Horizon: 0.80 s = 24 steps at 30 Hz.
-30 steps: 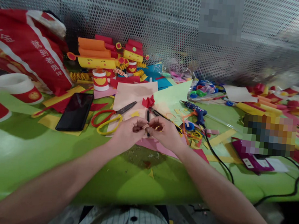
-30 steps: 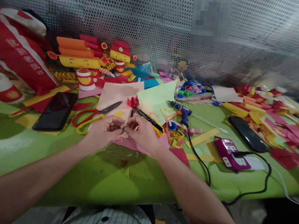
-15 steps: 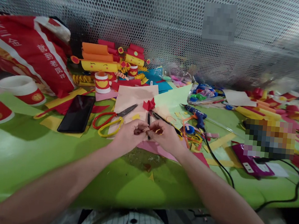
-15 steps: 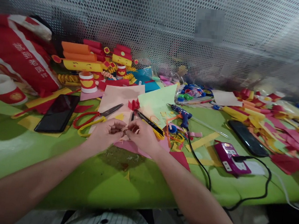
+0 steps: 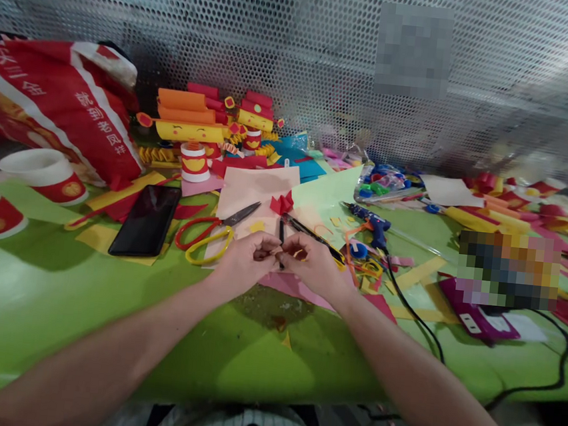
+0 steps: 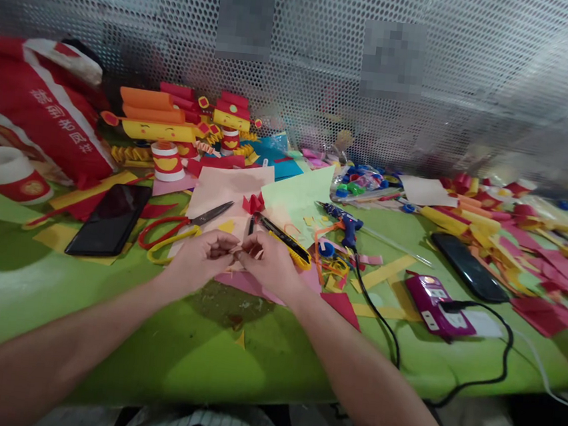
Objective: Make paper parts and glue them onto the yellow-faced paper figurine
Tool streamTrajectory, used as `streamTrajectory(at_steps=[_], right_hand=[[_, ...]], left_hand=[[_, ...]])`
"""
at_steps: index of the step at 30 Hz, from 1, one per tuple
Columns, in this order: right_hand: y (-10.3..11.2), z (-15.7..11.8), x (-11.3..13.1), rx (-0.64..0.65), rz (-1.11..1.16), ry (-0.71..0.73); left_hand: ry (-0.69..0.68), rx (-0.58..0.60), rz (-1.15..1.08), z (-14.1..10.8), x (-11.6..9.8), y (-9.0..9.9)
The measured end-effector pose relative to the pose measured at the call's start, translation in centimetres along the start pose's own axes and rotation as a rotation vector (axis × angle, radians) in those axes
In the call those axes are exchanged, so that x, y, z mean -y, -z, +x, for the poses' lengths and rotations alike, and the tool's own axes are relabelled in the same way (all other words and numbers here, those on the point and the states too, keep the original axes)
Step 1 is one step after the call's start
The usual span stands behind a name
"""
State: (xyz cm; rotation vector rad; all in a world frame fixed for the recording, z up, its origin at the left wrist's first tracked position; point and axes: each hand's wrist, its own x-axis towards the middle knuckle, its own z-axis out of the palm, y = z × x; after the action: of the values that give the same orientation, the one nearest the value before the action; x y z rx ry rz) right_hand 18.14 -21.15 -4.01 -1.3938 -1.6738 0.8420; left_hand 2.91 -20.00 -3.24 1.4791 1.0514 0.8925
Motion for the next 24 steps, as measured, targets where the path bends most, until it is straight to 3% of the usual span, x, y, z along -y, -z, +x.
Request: streamTrajectory(at_steps=[24], right_hand=[[-0.19,-0.33,0.27,-0.002,-0.084,0.04]], left_hand=[[-0.041,-0.029,0.032,0.25,0.56,0.11]])
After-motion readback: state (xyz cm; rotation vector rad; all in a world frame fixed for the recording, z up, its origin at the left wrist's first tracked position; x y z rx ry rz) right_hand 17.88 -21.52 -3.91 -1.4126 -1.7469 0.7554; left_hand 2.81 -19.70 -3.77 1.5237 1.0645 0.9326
